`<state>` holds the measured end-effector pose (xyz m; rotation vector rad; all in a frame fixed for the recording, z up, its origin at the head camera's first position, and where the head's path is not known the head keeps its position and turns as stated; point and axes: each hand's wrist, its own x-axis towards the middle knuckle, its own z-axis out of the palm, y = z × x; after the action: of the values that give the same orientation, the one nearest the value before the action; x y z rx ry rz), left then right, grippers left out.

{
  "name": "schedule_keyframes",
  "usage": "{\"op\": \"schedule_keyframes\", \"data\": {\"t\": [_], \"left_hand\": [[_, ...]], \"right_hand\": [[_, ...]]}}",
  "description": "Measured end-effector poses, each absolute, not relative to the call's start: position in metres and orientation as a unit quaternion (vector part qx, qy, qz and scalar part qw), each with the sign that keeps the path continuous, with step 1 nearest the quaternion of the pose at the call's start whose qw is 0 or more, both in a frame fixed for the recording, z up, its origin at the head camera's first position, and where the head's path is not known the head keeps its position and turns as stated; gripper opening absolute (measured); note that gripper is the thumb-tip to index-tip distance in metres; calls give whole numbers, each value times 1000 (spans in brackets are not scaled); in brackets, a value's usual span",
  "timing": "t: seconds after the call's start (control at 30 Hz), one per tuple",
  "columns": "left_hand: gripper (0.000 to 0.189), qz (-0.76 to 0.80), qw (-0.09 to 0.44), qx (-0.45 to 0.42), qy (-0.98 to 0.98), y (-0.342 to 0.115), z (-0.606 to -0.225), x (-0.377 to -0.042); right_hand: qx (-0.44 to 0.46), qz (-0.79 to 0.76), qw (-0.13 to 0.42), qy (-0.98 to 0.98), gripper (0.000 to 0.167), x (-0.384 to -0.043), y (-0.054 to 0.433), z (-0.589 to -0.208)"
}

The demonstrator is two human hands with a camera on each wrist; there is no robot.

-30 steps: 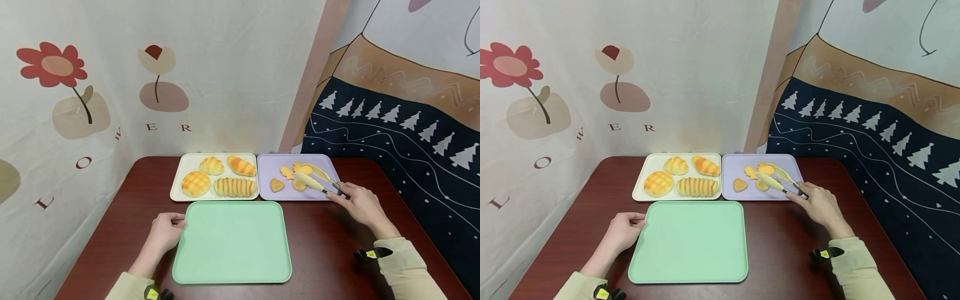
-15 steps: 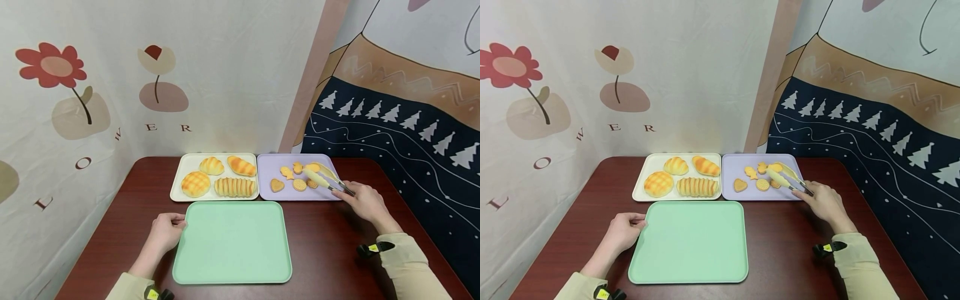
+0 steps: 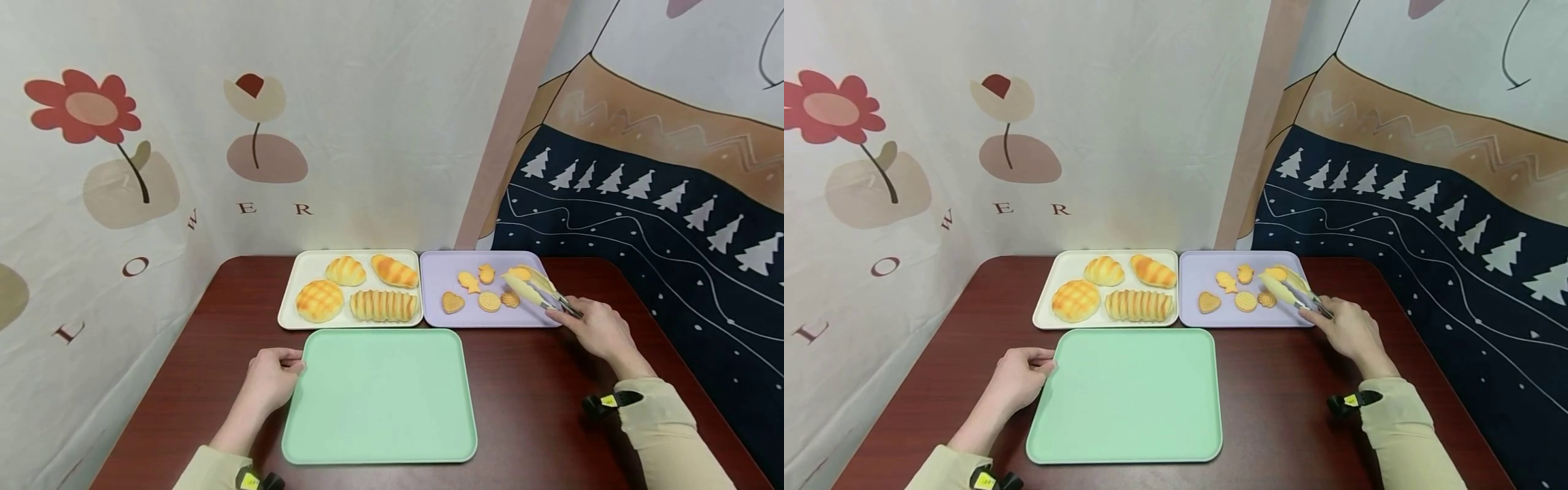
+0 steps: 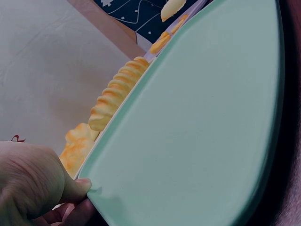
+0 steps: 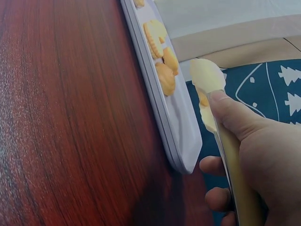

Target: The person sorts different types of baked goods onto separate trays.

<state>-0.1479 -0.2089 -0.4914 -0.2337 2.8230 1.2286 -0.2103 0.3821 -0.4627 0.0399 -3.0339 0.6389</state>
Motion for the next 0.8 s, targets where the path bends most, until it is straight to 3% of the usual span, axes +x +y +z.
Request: {"op": "schedule_keyframes", "data": {"t": [0.8], "left_hand": [[24,396,27,-77,915,-209,-490,-147]], "right_hand": [[-15,199,-12,-980,94,-217,391,-470]]}}
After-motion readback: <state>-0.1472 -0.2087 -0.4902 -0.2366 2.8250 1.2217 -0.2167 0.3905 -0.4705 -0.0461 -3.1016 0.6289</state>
